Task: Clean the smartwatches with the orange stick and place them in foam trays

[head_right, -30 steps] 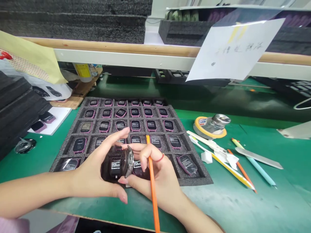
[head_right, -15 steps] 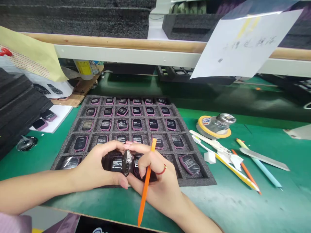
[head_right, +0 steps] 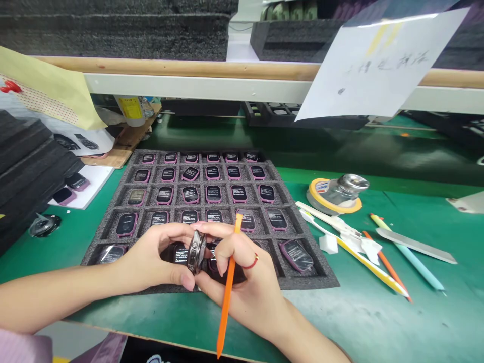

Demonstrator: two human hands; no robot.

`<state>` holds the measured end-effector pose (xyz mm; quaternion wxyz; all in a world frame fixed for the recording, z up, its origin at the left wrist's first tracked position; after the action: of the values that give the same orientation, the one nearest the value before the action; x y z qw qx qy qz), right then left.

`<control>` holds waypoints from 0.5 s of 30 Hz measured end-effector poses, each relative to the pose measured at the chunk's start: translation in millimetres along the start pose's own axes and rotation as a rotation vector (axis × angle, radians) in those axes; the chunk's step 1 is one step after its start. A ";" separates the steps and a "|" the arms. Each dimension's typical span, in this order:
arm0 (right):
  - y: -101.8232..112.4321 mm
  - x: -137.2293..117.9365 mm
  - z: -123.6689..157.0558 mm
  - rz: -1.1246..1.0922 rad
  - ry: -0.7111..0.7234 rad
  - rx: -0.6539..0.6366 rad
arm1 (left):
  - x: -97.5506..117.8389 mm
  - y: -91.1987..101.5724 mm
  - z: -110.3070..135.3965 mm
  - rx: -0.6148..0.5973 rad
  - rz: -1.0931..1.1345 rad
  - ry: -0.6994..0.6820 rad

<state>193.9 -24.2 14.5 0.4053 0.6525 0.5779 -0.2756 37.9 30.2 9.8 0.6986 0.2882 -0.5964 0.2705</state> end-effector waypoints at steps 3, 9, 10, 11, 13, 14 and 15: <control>0.0 -1.1 0.6 -0.002 -0.007 -0.001 | -0.7 0.4 -0.2 0.008 -0.008 0.009; 0.5 -2.5 -0.8 0.010 -0.001 -0.009 | -1.0 0.6 -0.8 0.011 -0.004 0.004; 0.4 -2.7 -1.2 0.011 0.001 -0.011 | -1.1 0.9 -0.8 0.015 -0.003 0.002; 0.3 -2.8 -1.6 0.010 0.001 -0.011 | -1.3 1.2 -0.7 0.018 -0.005 0.002; 0.0 -3.0 -2.1 0.009 -0.003 -0.011 | -2.1 1.9 -0.4 0.027 -0.010 0.011; -0.2 -3.0 -2.2 0.011 -0.005 -0.012 | -2.4 2.1 -0.3 0.031 -0.013 0.015; -0.2 -3.2 -2.3 0.014 -0.004 -0.014 | -2.7 2.1 -0.3 0.033 -0.015 0.020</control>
<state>192.9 -24.0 18.3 0.4128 0.6533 0.5743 -0.2702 36.2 31.7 7.3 0.7018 0.3014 -0.5825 0.2780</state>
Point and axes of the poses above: each hand's wrist, its own z-axis away from the middle knuckle, its own y-axis out of the back of the hand, x = y × z, the point moved 4 cm from there along -z, towards the middle knuckle, and after that the axes turned 9 degrees about -z, right-handed, at the moved point
